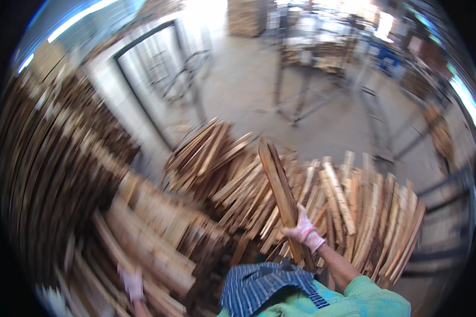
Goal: The person picks up thin wooden strips from a large stack and sorts them onto a smaller pile by hand.
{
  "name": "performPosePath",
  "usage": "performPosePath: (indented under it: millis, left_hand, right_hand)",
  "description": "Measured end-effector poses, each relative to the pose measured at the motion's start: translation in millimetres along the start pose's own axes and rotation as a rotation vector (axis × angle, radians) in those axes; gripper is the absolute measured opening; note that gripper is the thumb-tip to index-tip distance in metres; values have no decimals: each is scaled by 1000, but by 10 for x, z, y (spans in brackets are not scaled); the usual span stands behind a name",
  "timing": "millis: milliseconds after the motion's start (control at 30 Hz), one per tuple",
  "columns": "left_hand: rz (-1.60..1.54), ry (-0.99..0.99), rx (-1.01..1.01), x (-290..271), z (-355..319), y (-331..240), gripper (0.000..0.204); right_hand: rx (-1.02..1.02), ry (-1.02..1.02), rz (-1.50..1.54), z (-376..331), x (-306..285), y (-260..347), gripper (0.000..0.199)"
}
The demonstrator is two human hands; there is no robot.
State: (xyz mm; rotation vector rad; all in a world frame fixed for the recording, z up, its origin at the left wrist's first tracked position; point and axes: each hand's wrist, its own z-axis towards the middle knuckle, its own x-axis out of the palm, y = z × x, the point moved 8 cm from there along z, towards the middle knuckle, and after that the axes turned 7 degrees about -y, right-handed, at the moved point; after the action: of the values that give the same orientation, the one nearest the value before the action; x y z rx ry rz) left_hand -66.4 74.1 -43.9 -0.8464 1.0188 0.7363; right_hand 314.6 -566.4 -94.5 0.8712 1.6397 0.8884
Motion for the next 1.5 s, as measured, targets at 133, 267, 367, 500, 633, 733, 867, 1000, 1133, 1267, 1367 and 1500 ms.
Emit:
performPosePath:
  millis: [133, 267, 367, 500, 633, 733, 867, 1000, 1133, 1267, 1367, 1500]
  left_hand:
    - [-170, 231, -240, -28, 66, -445, 93]
    - [28, 134, -277, -117, -44, -174, 89]
    - [46, 215, -352, -284, -48, -276, 83]
    - [50, -28, -35, -523, 118, -1022, 68]
    - [-384, -189, 279, -71, 80, -1234, 43]
    - [-412, -156, 345, 283, 228, -1499, 41]
    - [-223, -45, 489, 689, 214, -1750, 41]
    - [-100, -20, 523, 630, 192, -1802, 40]
    - [-205, -33, 454, 523, 191, -1723, 45]
    - [-287, -37, 449, 566, 191, -1754, 46]
    - [-302, -45, 477, 596, 225, -1722, 45]
    - [-181, -46, 457, 613, 223, -1758, 42]
  right_hand:
    - [-248, 208, -158, 52, 969, 1405, 130]
    - [-426, 471, -159, -288, 2221, 2419, 124]
    - [-306, 614, -414, -678, 2978, 3028, 116]
    - [-353, 547, -754, -701, 3941, 2776, 113]
    - [-539, 548, -718, -897, 4315, 2577, 103]
    - [-584, 602, -620, -803, 4402, 2547, 74]
    - [-504, 616, -442, -526, 4129, 2462, 65]
    - [-422, 523, -473, -369, 3857, 2635, 62]
    - [-837, 396, -797, -180, 4222, 2889, 57]
    - [-949, 284, -669, -318, 4688, 2919, 38]
    - [-877, 311, -538, -241, 5000, 2781, 33]
    - [-737, 212, -512, -128, 5001, 2638, 50]
